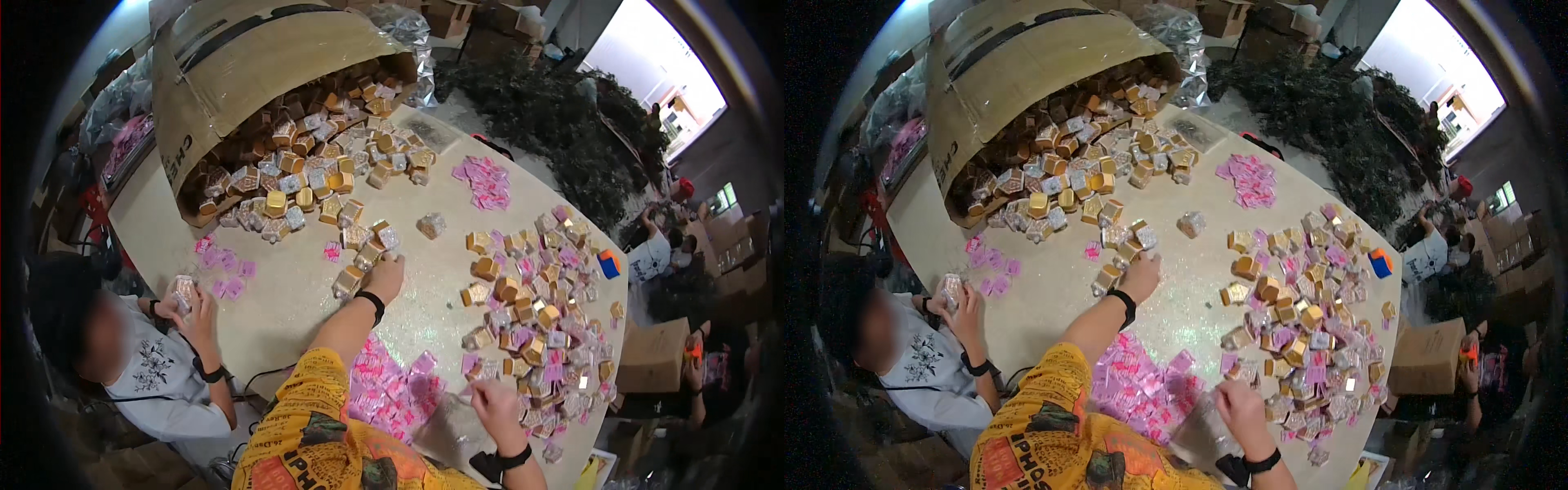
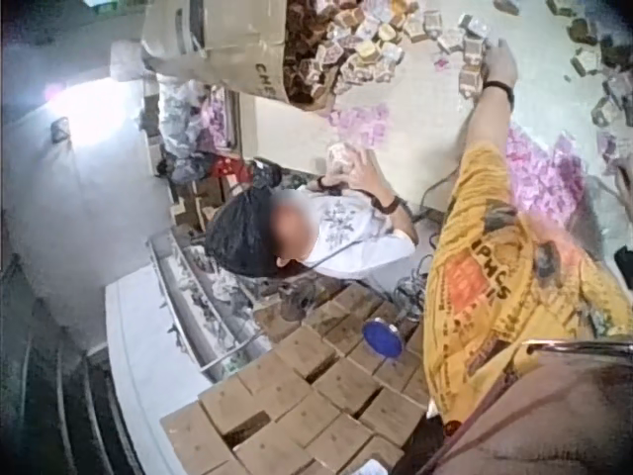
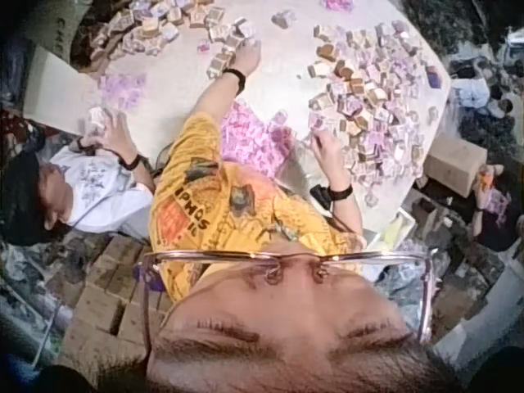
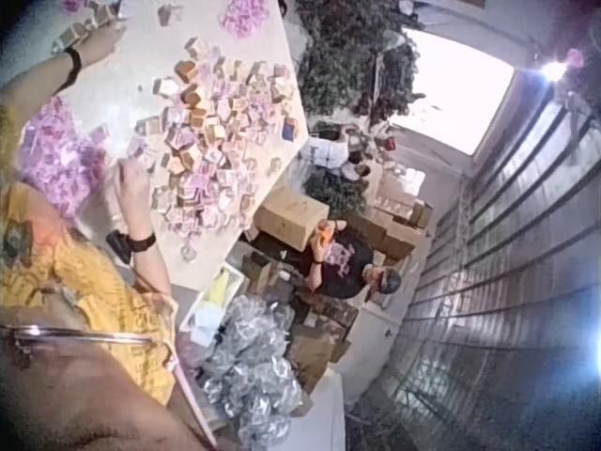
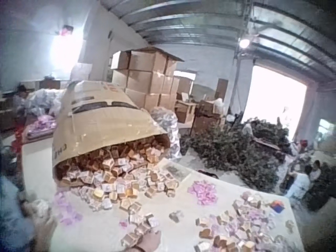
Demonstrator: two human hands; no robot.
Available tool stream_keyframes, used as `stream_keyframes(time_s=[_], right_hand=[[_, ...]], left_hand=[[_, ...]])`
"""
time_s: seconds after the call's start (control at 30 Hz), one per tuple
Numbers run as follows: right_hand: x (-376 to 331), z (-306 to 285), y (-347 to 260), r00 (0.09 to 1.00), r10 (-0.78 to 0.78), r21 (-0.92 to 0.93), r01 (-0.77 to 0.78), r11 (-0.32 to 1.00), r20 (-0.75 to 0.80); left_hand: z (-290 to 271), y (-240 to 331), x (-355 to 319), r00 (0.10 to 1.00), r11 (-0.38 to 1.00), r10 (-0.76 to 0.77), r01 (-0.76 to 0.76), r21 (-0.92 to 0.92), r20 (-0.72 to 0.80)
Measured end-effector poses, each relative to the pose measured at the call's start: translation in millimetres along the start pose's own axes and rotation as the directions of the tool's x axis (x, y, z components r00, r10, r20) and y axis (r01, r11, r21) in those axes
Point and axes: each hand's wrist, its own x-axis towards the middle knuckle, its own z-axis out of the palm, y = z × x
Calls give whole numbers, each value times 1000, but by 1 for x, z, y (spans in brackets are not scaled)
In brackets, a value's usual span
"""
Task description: The person sits at a table and repeatedly picks up small, gold-wrapped items and pink paper slips. They place the items and slips into clear plastic bags and seal them. The person works continuously, creating a growing pile of packaged units on the table.
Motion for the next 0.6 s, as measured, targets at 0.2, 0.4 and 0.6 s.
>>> stream_keyframes(time_s=[0.2,0.4,0.6], right_hand=[[12,-12,-15,970,-47,110,75,991,-240],[18,-25,-23,938,-175,24,191,981,-298],[5,-29,-39,904,-348,-124,327,937,-247]], left_hand=[[-40,15,-63,988,618,47,-145,-772,-148],[-147,81,-188,955,341,275,-202,-918,-108],[-173,94,-220,864,448,392,-479,-755,-316]])
